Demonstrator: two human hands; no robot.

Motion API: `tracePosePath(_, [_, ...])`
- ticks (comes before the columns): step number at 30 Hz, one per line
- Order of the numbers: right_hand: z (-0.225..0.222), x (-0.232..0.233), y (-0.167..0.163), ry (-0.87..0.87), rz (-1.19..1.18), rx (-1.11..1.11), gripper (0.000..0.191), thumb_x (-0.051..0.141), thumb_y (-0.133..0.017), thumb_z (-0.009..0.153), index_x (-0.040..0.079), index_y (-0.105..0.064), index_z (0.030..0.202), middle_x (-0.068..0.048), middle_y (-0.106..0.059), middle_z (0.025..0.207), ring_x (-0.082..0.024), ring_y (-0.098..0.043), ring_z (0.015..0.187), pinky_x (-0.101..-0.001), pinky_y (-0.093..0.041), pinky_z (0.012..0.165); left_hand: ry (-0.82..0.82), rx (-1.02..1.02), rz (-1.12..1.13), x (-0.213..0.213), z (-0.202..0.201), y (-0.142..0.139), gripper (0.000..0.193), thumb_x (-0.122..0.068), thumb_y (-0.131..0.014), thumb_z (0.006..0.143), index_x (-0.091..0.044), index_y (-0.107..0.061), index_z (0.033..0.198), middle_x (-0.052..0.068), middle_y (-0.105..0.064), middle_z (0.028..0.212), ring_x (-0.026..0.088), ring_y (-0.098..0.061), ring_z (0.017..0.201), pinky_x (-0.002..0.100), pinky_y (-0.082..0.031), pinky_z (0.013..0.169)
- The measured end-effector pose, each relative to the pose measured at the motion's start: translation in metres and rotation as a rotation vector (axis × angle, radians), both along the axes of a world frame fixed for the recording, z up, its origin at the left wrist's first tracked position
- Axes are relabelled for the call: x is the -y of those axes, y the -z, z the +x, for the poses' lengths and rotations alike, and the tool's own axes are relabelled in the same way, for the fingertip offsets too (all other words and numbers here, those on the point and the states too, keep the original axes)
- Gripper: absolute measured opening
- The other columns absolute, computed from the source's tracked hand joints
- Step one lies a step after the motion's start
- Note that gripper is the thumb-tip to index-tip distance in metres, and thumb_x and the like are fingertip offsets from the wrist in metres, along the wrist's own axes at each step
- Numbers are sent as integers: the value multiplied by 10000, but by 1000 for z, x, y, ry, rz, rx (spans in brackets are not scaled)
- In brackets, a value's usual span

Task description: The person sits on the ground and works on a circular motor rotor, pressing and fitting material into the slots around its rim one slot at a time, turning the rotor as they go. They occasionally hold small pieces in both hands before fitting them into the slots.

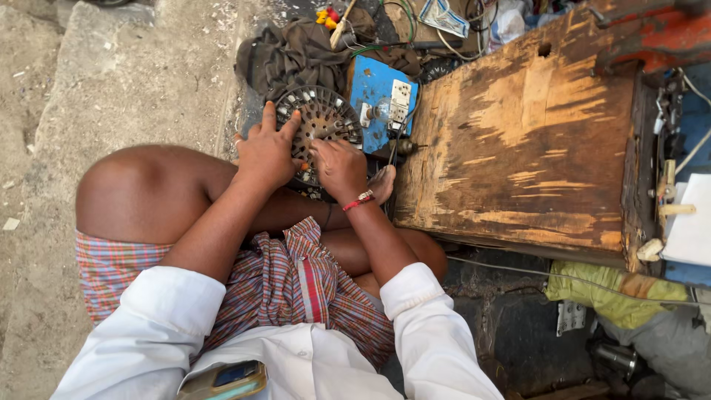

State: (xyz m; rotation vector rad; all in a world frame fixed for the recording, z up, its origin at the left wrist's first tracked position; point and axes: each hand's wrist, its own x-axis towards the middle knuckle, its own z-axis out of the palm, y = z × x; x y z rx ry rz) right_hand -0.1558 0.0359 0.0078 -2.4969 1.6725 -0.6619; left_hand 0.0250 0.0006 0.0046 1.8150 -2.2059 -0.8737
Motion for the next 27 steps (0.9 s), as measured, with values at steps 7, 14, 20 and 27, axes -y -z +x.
tracePosePath(7, [1, -3, -3, 19, 29, 19, 144, 160, -718, 908, 116, -736, 1044, -92, -731, 888, -305, -698, 837, -428, -555, 730, 6, 26, 51, 3, -1, -3, 992, -432, -889, 725, -346, -375, 1569, 201, -218, 1664, 418, -500, 1329, 707, -387, 1046])
tracePosePath(14, [7, 2, -3, 18, 52, 25, 127, 164, -732, 915, 116, -731, 1033, -84, -734, 870, -313, -691, 816, -434, -546, 714, 1, 7, 58, 2, 1, -4, 1004, -427, -895, 704, -344, -382, 1564, 200, -211, 1659, 420, -489, 1342, 712, -388, 1039])
tracePosePath(20, [6, 1, -8, 15, 62, 20, 159, 137, -716, 896, 125, -726, 1054, -94, -721, 867, -326, -679, 822, -449, -532, 718, -19, 9, 40, 0, 0, -2, 971, -401, -882, 733, -345, -391, 1569, 197, -216, 1664, 424, -504, 1325, 717, -385, 1041])
tracePosePath(27, [11, -1, -9, -10, -7, 25, 122, 154, -704, 932, 102, -708, 1043, -94, -717, 884, -320, -685, 830, -437, -544, 728, -14, -6, 67, 2, -1, -5, 1013, -418, -910, 689, -347, -386, 1553, 194, -212, 1657, 420, -481, 1355, 712, -382, 1042])
